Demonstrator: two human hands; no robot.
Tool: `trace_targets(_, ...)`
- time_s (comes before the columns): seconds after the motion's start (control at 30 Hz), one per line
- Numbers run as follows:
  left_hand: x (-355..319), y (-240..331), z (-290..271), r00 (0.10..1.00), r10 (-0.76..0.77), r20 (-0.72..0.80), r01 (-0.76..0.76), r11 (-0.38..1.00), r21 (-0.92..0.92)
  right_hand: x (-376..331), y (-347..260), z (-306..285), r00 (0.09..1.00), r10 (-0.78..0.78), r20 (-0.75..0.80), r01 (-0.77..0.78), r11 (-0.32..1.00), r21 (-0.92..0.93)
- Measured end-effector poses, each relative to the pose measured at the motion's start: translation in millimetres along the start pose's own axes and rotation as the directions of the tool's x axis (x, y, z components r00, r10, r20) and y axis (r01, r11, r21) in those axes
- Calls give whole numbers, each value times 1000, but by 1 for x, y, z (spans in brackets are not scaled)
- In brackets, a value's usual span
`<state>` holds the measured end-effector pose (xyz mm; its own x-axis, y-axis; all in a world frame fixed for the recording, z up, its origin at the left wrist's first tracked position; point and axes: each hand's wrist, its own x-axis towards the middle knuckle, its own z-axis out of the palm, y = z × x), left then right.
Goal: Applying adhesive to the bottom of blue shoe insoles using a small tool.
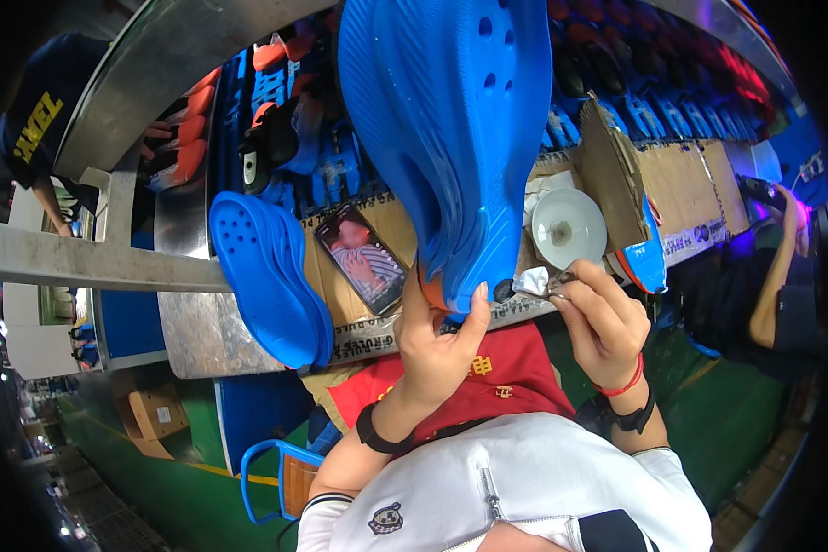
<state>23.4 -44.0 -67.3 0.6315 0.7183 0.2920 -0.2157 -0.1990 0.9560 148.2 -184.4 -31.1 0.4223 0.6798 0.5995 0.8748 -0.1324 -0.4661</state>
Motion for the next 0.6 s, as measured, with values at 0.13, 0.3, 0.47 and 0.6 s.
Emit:
trace_targets(0.13, 1, -5, 3, 996, 93, -17, -92, 996, 17, 0, -3, 4, 999, -25, 28, 25, 1000, 7)
trace_targets(0.3, 1, -3, 4, 996, 83, -39, -83, 997, -1, 0, -2, 6, 998, -44, 32, 43, 998, 35)
trace_targets(0.47, 2, -2, 3, 997, 68, -47, -68, 998, 10, 0, -2, 6, 995, -82, 50, 79, 995, 56)
trace_targets(0.6, 1, 0, 0, 999, 30, 12, -30, 999, 28, 0, -2, 5, 996, -82, 42, 82, 996, 18)
